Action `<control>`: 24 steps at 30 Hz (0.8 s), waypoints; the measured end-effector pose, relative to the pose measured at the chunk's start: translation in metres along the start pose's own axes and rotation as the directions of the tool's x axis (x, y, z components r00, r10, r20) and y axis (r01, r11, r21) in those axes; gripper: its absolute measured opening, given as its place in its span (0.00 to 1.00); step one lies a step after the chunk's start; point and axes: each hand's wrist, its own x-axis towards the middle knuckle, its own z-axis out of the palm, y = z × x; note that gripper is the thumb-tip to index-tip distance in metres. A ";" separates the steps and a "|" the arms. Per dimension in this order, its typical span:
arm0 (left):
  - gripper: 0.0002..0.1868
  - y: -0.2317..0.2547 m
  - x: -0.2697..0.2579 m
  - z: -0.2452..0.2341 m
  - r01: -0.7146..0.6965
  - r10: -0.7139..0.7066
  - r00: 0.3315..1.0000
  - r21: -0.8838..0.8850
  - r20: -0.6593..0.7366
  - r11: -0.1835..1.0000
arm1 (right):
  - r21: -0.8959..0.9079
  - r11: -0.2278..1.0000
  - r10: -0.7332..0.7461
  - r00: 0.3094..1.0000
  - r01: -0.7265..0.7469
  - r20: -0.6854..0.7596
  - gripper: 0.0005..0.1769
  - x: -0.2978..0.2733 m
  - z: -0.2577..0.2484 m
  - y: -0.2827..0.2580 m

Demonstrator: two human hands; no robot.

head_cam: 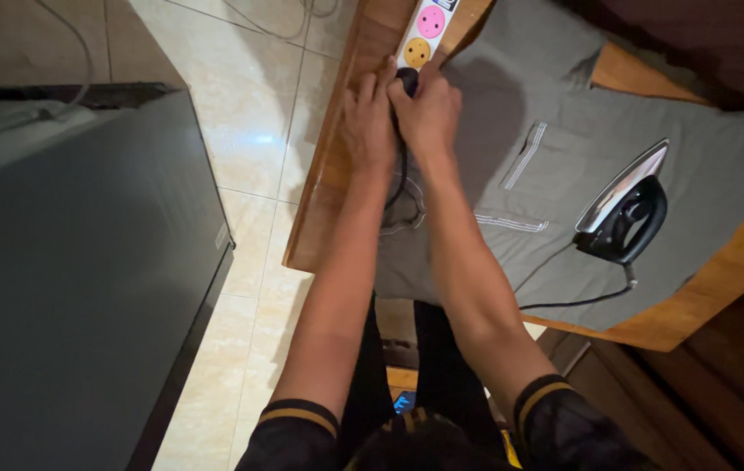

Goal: The person irons a gray shirt laid flat on a wooden table using a steam iron. After ironing, they fold the shirt neatly on the table.

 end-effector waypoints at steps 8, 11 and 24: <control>0.28 0.002 -0.002 0.007 0.121 -0.121 0.992 -0.018 0.033 0.992 | -0.051 0.997 -0.063 0.998 0.063 -0.007 0.17 -0.003 -0.002 0.001; 0.29 0.004 -0.006 0.007 0.086 -0.087 0.996 -0.024 -0.012 0.996 | -0.063 0.991 -0.116 0.993 0.115 -0.013 0.18 -0.006 -0.003 0.004; 0.29 0.012 -0.001 0.006 0.080 -0.081 0.997 0.030 0.018 0.996 | -0.018 0.996 -0.091 0.996 0.091 -0.005 0.18 0.013 -0.006 0.024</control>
